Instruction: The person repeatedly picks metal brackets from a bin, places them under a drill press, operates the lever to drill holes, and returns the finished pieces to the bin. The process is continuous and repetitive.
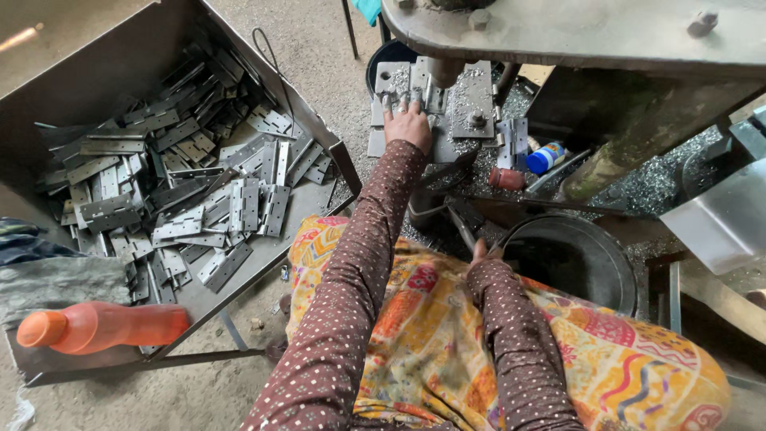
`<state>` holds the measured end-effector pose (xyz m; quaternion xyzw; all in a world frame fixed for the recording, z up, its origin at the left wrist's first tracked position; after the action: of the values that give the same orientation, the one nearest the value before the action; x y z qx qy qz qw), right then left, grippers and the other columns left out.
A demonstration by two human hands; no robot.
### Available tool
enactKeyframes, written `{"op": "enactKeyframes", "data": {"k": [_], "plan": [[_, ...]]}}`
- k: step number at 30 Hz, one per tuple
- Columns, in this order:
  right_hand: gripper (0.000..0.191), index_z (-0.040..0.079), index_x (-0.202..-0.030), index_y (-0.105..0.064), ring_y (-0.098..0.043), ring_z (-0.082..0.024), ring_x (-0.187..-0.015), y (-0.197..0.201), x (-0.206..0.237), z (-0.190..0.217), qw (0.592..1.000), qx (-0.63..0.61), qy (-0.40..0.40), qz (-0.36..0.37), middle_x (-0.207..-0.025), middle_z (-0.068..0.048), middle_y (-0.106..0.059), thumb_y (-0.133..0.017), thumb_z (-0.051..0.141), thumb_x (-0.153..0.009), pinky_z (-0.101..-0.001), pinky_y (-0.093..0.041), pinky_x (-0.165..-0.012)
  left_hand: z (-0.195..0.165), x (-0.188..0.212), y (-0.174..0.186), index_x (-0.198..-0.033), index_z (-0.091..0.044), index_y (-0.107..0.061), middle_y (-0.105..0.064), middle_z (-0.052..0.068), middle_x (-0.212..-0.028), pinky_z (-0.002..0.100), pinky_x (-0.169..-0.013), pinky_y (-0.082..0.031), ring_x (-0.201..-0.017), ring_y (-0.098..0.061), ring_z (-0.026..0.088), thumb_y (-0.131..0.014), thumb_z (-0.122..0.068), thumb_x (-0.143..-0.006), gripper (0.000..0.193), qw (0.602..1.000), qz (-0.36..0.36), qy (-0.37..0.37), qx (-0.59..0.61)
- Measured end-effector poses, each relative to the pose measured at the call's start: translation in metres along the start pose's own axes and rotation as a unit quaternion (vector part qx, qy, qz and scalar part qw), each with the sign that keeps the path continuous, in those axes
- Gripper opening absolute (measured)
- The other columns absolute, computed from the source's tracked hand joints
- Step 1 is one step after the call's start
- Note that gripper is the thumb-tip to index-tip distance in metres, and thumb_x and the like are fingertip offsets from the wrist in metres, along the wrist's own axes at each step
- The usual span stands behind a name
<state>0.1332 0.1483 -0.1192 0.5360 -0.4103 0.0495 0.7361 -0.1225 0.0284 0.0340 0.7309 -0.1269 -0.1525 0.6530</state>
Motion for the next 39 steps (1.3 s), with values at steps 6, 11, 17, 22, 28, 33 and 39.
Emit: {"op": "enactKeyframes", "data": {"k": [6, 11, 17, 22, 28, 33, 39], "plan": [[0.086, 0.014, -0.15, -0.027, -0.062, -0.038, -0.119, 0.008, 0.006, -0.005, 0.999, 0.022, 0.04, -0.022, -0.129, -0.022, -0.061, -0.074, 0.05, -0.087, -0.0483, -0.051, -0.099, 0.006, -0.001, 0.003, -0.104, -0.01, -0.073, -0.054, 0.006, -0.143, 0.06, -0.117, -0.024, -0.131, -0.053, 0.025, -0.05, -0.017, -0.096, 0.026, 1.0, -0.021, -0.008, 0.002], [0.038, 0.018, -0.117, -0.063, -0.07, -0.04, -0.084, 0.076, 0.05, 0.005, 0.922, -0.125, 0.123, -0.344, -0.096, -0.012, -0.073, -0.066, 0.048, -0.094, -0.0519, -0.054, -0.07, -0.005, 0.034, -0.012, -0.106, -0.01, -0.073, -0.047, 0.007, -0.153, 0.058, -0.124, -0.021, -0.117, -0.063, 0.018, -0.049, -0.017, -0.102, 0.025, 0.997, 0.054, -0.041, -0.029], [0.03, 0.018, -0.103, -0.07, -0.07, -0.034, -0.078, 0.081, 0.061, 0.008, 0.874, -0.151, 0.152, -0.436, -0.091, -0.008, -0.074, -0.069, 0.047, -0.092, -0.0474, -0.054, -0.063, -0.029, 0.139, 0.003, -0.107, -0.006, -0.069, -0.06, 0.013, -0.121, 0.058, -0.113, -0.03, -0.127, -0.055, 0.03, -0.06, -0.018, -0.079, 0.031, 0.966, -0.242, -0.082, -0.04], [0.027, 0.018, -0.102, -0.07, -0.07, -0.035, -0.079, 0.074, 0.054, 0.005, 0.871, -0.138, 0.156, -0.445, -0.091, -0.009, -0.073, -0.068, 0.043, -0.092, -0.048, -0.054, -0.064, -0.021, 0.147, 0.021, -0.107, -0.008, -0.064, -0.063, 0.008, -0.118, 0.059, -0.116, -0.035, -0.12, -0.06, 0.027, -0.062, -0.013, -0.093, 0.015, 0.938, -0.293, -0.186, 0.024], [0.027, 0.017, -0.103, -0.068, -0.07, -0.034, -0.08, 0.074, 0.051, 0.006, 0.87, -0.146, 0.174, -0.438, -0.092, -0.009, -0.073, -0.065, 0.043, -0.095, -0.0472, -0.055, -0.066, 0.0, 0.118, 0.053, -0.106, -0.009, -0.062, -0.065, 0.007, -0.113, 0.051, -0.112, -0.047, -0.095, -0.064, 0.027, -0.063, -0.017, -0.1, 0.01, 0.911, -0.359, -0.136, 0.151], [0.029, 0.017, -0.103, -0.069, -0.07, -0.034, -0.079, 0.075, 0.052, 0.006, 0.879, -0.142, 0.155, -0.428, -0.092, -0.008, -0.073, -0.067, 0.044, -0.094, -0.0472, -0.055, -0.065, -0.006, 0.085, 0.028, -0.112, -0.011, -0.062, -0.062, 0.007, -0.115, 0.052, -0.106, -0.047, -0.091, -0.071, 0.023, -0.058, -0.014, -0.101, 0.012, 0.923, -0.358, -0.127, -0.066], [0.028, 0.018, -0.102, -0.071, -0.07, -0.034, -0.078, 0.079, 0.058, 0.007, 0.872, -0.168, 0.158, -0.431, -0.092, -0.008, -0.074, -0.068, 0.044, -0.093, -0.0473, -0.054, -0.065, 0.019, 0.057, -0.022, -0.134, -0.001, -0.057, -0.048, 0.019, -0.146, 0.048, -0.1, -0.048, -0.112, -0.062, 0.031, -0.048, -0.034, -0.103, 0.046, 0.99, -0.13, -0.053, 0.006]]}}
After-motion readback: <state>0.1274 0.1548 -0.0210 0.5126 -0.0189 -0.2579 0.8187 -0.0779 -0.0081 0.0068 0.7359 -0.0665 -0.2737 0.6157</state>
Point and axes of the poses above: each hand's wrist, its own x-axis away from the middle knuckle, its own y-axis out of the back of the hand, z = x × y, the point moved 6 cm from there along -x, towards the middle knuckle
